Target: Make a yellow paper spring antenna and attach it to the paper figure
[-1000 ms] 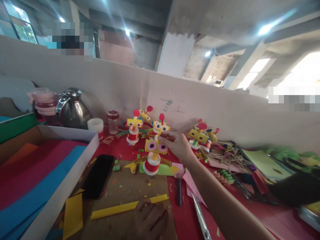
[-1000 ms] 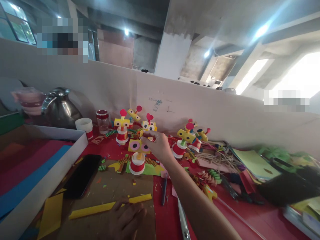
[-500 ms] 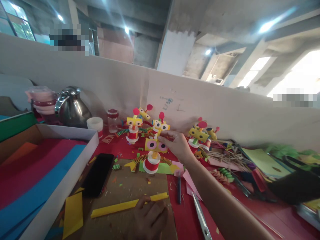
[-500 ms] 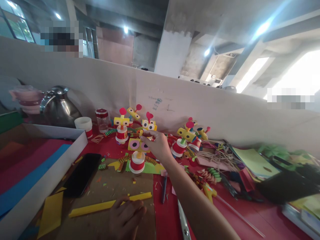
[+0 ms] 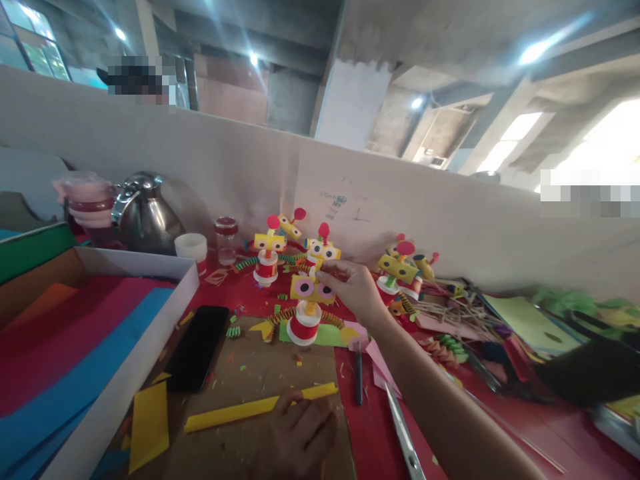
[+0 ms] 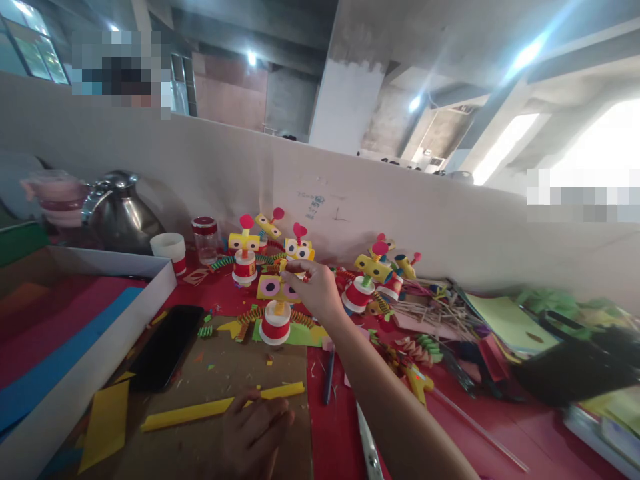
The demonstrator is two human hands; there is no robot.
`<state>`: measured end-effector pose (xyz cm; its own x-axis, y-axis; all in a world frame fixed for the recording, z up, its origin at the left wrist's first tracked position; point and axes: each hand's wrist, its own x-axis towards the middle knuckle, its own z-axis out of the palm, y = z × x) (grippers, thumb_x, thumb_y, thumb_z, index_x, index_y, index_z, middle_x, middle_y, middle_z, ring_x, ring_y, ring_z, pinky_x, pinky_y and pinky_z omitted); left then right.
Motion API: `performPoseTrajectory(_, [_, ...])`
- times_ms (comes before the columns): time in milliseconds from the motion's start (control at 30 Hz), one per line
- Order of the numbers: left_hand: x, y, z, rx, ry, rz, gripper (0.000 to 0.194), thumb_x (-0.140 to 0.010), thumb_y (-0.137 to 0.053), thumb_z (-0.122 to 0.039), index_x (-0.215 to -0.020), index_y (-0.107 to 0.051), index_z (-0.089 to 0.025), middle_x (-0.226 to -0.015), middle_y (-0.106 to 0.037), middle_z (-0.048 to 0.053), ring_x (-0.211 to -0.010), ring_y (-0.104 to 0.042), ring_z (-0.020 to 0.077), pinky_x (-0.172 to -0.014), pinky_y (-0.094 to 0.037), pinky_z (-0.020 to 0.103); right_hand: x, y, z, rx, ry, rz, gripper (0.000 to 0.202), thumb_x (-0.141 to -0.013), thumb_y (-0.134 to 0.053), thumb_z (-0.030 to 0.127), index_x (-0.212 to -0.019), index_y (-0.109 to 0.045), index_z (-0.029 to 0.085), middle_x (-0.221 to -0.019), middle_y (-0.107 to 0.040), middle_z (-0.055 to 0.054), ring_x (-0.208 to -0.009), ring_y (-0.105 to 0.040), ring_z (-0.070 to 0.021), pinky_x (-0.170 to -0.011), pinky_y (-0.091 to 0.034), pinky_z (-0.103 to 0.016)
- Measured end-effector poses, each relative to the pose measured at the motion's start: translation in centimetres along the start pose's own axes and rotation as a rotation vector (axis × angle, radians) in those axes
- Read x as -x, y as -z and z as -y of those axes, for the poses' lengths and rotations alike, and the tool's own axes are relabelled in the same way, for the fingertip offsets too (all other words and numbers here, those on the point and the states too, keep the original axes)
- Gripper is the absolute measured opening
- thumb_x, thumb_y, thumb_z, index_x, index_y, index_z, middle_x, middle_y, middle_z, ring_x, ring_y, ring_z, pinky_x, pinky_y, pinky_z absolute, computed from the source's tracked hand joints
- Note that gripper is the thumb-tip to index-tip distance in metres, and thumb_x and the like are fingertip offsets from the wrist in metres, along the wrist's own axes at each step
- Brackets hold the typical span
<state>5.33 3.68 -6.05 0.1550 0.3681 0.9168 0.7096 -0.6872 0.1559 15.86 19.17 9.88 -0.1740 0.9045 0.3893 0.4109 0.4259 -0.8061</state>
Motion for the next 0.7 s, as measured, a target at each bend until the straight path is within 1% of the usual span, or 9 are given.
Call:
performPoseTrajectory(100, [0.12, 0.14, 0.15, -0.003, -0.022, 0.038, 0.021, -0.083, -0.046, -0.010, -0.092, -0.062, -0.019, -0.083, -0.069, 0.004, -0.068, -0.061, 0.0104, -0.078, -0.044, 0.029, 0.02, -0.03, -0.07, 0.009, -0.002, -0.004, 0.025, -0.071, -0.069, 0.038, -0.088, -0.072, 0.020, -0.090, -0.074, -0.006, -0.087, -0.068, -0.0244, -0.078, -0.052, -0.036])
performPoseTrajectory(233, [0.18, 0.23, 0.13, -0.031, -0.016, 0.053, 0.018, -0.083, -0.048, -0.012, -0.090, -0.063, -0.020, -0.083, -0.069, 0.004, -0.067, -0.061, 0.0106, -0.078, -0.044, 0.029, 0.05, -0.01, -0.06, 0.007, 0.003, -0.005, 0.024, -0.071, -0.069, 0.037, -0.088, -0.072, 0.020, -0.090, -0.074, -0.005, -0.086, -0.068, -0.0241, -0.077, -0.053, -0.036])
performPoseTrajectory(500, [0.05, 0.03, 0.02, -0.041, -0.008, 0.020, 0.017, -0.082, -0.049, -0.011, -0.088, -0.062, -0.021, -0.082, -0.069, 0.003, -0.067, -0.062, 0.0101, -0.078, -0.044, 0.029, -0.13, 0.24, -0.39, 0.017, 0.026, -0.008, 0.022, -0.072, -0.069, 0.035, -0.090, -0.072, 0.022, -0.094, -0.074, -0.005, -0.088, -0.068, -0.0235, -0.082, -0.052, -0.038])
performPoseTrajectory(700, [-0.31, 0.16, -0.08, -0.004, 0.007, -0.005, 0.020, -0.083, -0.047, -0.010, -0.089, -0.061, -0.021, -0.080, -0.069, 0.003, -0.066, -0.062, 0.0099, -0.078, -0.044, 0.029, -0.14, 0.24, -0.32, 0.002, 0.026, -0.010, 0.022, -0.072, -0.069, 0.035, -0.090, -0.072, 0.022, -0.095, -0.073, -0.005, -0.090, -0.067, -0.0232, -0.081, -0.052, -0.036])
